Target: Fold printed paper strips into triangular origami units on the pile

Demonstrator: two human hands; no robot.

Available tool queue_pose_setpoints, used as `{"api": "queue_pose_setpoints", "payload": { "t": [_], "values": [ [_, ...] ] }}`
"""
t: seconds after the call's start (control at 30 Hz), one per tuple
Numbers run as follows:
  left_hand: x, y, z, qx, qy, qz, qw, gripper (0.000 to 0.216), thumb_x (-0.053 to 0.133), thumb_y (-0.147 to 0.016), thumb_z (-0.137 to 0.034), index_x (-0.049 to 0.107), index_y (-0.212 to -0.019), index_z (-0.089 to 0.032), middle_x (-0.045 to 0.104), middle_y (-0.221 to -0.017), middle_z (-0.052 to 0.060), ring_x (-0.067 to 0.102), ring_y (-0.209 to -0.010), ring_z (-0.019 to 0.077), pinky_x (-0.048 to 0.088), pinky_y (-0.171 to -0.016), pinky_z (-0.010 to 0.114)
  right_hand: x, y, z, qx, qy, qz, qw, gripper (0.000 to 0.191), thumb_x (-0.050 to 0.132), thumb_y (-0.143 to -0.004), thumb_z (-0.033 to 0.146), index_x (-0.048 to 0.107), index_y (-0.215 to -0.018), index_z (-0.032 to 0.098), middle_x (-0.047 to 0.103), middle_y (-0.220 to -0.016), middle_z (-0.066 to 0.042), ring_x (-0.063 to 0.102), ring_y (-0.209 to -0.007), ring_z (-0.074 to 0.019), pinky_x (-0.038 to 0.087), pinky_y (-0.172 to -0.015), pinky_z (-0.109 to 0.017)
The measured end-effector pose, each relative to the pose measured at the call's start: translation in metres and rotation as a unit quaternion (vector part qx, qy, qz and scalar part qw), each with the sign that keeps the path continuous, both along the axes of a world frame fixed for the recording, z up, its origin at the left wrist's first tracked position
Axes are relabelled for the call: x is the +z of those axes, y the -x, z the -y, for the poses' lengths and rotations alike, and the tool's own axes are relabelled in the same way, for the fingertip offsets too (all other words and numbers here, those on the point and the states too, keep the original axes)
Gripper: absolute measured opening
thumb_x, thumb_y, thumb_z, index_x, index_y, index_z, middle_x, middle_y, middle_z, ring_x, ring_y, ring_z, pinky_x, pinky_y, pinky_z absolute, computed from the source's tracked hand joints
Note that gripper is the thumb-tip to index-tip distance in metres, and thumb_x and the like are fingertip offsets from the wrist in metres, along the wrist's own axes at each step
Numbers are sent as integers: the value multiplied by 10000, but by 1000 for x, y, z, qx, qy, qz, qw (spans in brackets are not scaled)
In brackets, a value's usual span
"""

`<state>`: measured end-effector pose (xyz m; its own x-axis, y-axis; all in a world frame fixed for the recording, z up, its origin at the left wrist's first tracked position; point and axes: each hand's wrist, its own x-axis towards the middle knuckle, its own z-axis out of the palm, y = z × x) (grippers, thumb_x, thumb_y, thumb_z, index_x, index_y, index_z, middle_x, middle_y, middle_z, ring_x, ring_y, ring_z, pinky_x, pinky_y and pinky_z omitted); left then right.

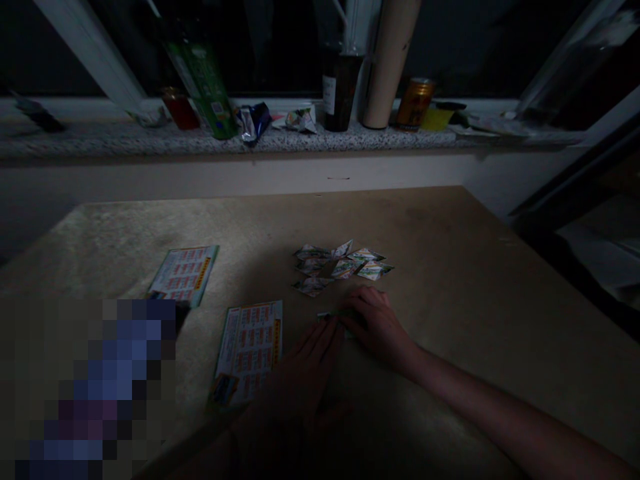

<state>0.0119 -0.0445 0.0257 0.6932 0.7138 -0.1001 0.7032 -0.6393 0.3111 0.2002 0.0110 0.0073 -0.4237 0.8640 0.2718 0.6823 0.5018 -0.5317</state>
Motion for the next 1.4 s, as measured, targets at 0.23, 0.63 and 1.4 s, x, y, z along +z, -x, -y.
{"api": "queue_pose_setpoints", "payload": {
  "t": [0.23, 0.63, 1.4],
  "values": [
    [0, -1, 1, 5, 6, 20, 1000, 864, 511, -779, -519, 129, -1414, -74, 178, -1471, 159, 151, -1339, 293, 213, -1072, 429, 1, 0, 1, -2, -1, 8, 1000, 148, 592, -806, 191, 600, -954, 205, 592, -929, -61, 500, -910, -230, 359, -787, -363],
    [-2, -1, 2, 12, 5, 14, 1000, 843, 485, -793, -532, 141, -1414, -78, 173, -1470, 162, 157, -1336, 302, 234, -1062, 443, 3, 0, 2, -23, -14, 25, 999, 111, 560, -826, 222, 579, -933, 197, 594, -909, -65, 505, -898, -229, 358, -777, -360],
    [-2, -5, 4, 19, 5, 1, 1000, 904, 537, -739, -554, 196, -1397, -36, 168, -1469, 166, 167, -1335, 298, 212, -1076, 421, 10, -18, 59, 105, -67, 158, 979, 528, 463, -874, 289, 319, -1360, 141, 445, -1352, -88, 350, -1272, -234, 189, -1089, -482]
  ]
}}
